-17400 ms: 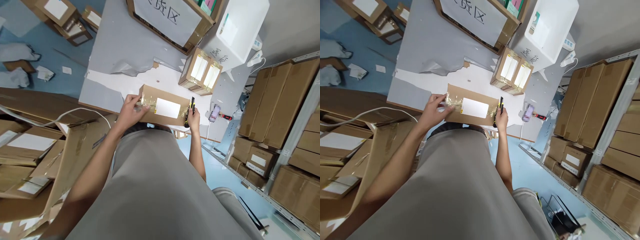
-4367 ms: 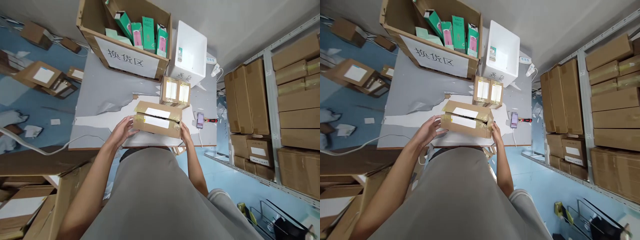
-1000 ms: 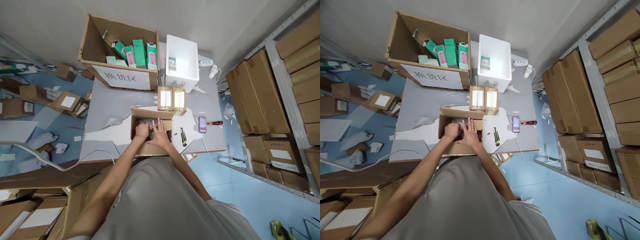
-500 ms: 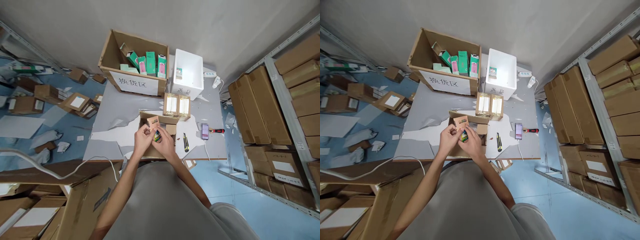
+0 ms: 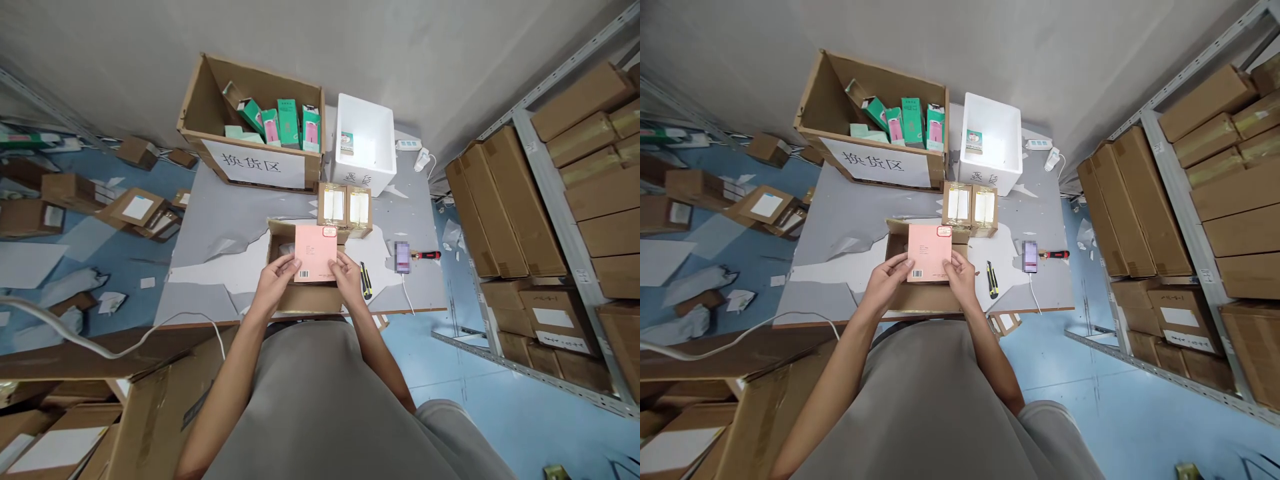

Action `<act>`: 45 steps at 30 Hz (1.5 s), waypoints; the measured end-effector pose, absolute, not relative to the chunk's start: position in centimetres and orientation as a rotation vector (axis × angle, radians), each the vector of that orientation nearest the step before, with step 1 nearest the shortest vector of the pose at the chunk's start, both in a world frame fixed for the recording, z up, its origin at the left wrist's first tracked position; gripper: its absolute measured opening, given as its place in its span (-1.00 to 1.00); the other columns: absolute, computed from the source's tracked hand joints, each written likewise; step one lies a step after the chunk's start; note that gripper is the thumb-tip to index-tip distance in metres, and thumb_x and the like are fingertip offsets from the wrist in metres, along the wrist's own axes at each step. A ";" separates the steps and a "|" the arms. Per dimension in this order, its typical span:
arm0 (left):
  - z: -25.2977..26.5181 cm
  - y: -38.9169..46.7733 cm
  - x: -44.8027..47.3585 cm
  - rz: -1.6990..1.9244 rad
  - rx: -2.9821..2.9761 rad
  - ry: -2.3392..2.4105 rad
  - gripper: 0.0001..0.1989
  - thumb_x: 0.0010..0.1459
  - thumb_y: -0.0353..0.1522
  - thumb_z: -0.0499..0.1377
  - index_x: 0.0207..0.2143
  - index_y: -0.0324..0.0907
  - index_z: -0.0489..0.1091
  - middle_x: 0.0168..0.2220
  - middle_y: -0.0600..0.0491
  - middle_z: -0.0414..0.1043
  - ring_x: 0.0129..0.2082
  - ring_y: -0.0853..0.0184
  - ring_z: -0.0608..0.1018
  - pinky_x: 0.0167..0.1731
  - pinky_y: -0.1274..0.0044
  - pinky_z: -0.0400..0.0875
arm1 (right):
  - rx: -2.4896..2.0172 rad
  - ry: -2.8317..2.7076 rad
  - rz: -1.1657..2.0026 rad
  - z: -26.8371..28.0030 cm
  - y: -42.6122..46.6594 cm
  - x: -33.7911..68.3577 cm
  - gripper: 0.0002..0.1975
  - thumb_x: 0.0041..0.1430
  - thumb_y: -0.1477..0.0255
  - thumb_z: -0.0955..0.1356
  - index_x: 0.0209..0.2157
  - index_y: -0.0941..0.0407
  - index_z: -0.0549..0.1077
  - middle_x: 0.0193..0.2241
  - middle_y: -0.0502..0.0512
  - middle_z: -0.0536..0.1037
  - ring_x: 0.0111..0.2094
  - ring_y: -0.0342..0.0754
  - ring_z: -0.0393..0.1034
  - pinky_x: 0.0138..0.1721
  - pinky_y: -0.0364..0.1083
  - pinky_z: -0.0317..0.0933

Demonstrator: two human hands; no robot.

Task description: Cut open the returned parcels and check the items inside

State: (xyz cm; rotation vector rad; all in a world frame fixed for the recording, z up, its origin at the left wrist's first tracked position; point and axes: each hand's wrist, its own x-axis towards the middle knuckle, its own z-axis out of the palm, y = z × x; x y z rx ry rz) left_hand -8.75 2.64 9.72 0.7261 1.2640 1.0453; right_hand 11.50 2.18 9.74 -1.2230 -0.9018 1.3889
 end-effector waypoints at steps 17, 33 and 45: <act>11.2 3.0 -8.4 1.278 1.151 1.170 -0.50 0.20 0.13 0.56 -0.28 -0.07 0.59 0.03 -0.21 0.77 0.30 -0.09 0.72 0.48 0.03 0.51 | -1.175 -1.188 1.156 11.2 2.3 13.7 -0.58 0.44 -0.11 0.54 -0.17 -0.05 0.78 0.23 0.21 0.79 0.45 0.24 0.57 0.60 0.26 0.30; 10.7 5.6 -4.9 0.794 0.958 1.204 -0.20 -0.04 0.10 0.65 0.14 -0.13 0.68 -0.21 -0.01 0.65 -0.22 0.08 0.74 -0.13 0.10 0.84 | -1.372 -0.769 1.444 7.9 0.5 17.4 -0.29 0.19 -0.17 0.64 0.17 -0.05 0.56 -0.12 0.17 0.83 -0.14 0.27 0.83 -0.22 0.23 0.81; 23.4 16.1 -7.5 1.510 1.444 1.263 -0.49 0.42 0.01 0.47 0.26 -0.04 0.66 0.41 -0.05 0.57 0.61 -0.07 0.43 0.67 0.14 0.27 | -1.250 -1.029 1.143 11.5 14.7 22.1 -0.44 0.37 0.00 0.58 0.22 0.04 0.69 0.26 0.27 0.77 0.26 0.19 0.72 0.48 0.28 0.47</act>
